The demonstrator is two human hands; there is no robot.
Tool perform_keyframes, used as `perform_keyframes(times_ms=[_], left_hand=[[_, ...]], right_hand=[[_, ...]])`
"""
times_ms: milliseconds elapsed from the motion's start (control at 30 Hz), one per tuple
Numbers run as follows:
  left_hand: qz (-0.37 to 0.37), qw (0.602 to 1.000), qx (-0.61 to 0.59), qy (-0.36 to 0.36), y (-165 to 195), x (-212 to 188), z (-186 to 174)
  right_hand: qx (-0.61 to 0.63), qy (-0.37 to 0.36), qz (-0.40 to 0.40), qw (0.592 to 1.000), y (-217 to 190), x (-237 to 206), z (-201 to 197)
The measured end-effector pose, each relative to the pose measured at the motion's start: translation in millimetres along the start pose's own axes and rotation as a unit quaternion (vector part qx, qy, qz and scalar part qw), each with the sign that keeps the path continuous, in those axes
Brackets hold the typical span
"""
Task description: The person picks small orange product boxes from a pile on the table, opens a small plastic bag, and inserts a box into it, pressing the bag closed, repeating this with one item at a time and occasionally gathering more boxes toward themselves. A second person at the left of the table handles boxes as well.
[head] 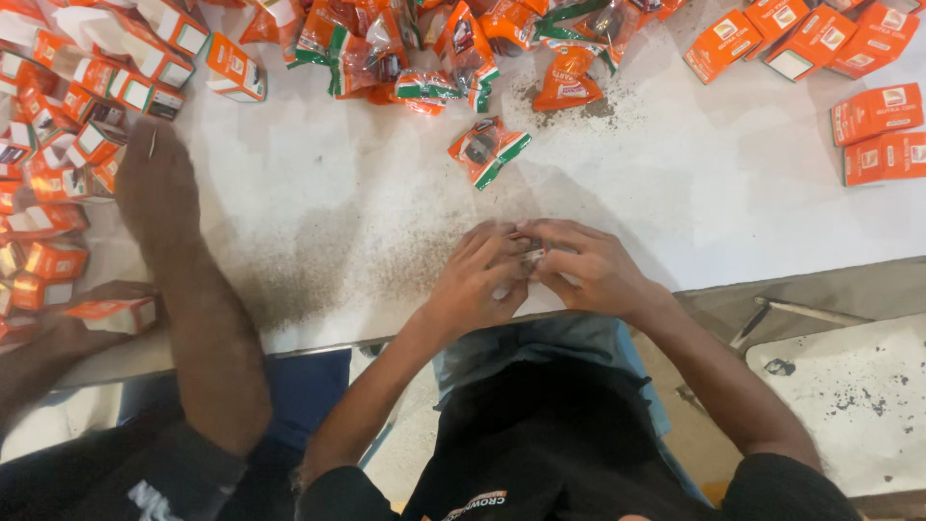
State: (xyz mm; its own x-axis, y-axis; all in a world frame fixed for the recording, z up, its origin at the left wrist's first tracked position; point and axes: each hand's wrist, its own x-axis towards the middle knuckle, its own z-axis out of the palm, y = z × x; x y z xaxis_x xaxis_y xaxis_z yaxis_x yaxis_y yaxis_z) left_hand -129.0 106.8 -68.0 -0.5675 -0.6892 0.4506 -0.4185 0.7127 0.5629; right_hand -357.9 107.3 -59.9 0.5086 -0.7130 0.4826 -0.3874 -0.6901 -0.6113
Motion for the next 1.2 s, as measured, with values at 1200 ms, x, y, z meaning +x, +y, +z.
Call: perform_keyframes(times_ms=[1200], left_hand=[[0.018,0.921,0.292,0.256,-186.0,189.0,-168.3]], right_hand=[[0.114,0.197,0.258,0.939,15.8,-28.2,16.9]])
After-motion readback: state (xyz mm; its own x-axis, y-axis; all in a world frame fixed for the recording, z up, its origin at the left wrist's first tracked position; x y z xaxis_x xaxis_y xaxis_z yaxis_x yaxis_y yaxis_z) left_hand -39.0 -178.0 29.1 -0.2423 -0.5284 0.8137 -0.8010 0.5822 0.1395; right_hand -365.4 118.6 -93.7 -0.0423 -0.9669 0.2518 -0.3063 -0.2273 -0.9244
